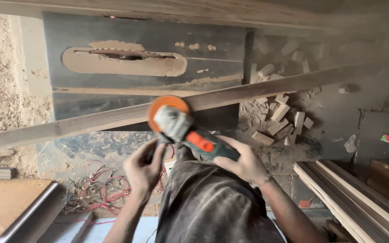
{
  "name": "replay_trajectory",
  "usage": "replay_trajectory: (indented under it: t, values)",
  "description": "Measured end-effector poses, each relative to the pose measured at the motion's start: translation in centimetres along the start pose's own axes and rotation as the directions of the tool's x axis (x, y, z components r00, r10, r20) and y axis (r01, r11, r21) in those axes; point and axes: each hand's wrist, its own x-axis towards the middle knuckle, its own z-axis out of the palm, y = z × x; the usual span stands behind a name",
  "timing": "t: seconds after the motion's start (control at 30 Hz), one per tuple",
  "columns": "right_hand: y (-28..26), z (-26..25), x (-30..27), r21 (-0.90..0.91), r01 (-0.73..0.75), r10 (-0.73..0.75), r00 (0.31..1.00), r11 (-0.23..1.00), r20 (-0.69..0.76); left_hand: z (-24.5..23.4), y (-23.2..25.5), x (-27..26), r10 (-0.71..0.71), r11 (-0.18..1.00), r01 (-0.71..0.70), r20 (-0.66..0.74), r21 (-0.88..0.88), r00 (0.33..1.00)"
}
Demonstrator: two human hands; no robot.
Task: Sanding the surface and edges of a wooden board using a power sander/grinder with a sanding disc.
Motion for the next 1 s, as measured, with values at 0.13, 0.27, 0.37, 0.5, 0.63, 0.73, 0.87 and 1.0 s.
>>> replay_trajectory:
  t: [0.13, 0.27, 0.37, 0.5, 0.63, 0.73, 0.87, 1.0]
  values:
    - [-0.6, -2.2, 1.0, -0.043, 0.201, -0.198, 0.978, 0.979, 0.063, 1.7, 0.4, -0.5, 0.025, 0.999, -0.021, -0.105, 0.038, 0.994]
    - [4.1, -8.0, -1.0, -0.069, 0.044, -0.038, 0.996, 0.997, 0.079, 7.2, 4.8, -0.5, -0.005, 1.0, 0.006, -0.056, 0.012, 0.998]
    - [6.3, -12.5, -2.5, -0.058, -0.067, 0.069, 0.997, 0.996, 0.024, 11.8, 7.0, -0.2, 0.07, 0.997, -0.07, 0.003, 0.035, 0.998]
    - [9.6, -17.4, -4.4, -0.042, -0.057, 0.054, 0.996, 0.997, -0.067, 16.9, 9.2, 0.0, 0.148, 0.988, -0.15, 0.069, 0.027, 0.987]
    - [10.3, -20.7, -5.2, 0.025, -0.123, 0.125, 0.986, 0.992, -0.112, 21.0, 10.2, 0.1, 0.215, 0.976, -0.217, 0.102, 0.003, 0.971]
    - [11.7, -23.0, -5.9, 0.077, -0.169, 0.178, 0.975, 0.983, -0.135, 23.5, 11.1, 0.1, 0.261, 0.965, -0.263, 0.128, -0.002, 0.957]
    - [15.0, -26.1, -6.6, 0.11, -0.15, 0.164, 0.977, 0.983, -0.135, 26.9, 11.5, 0.5, 0.255, 0.966, -0.26, 0.184, 0.005, 0.949]
    - [17.1, -28.4, -7.3, 0.193, -0.113, 0.146, 0.975, 0.975, -0.169, 30.7, 12.7, 1.7, 0.264, 0.955, -0.291, 0.283, 0.057, 0.922]
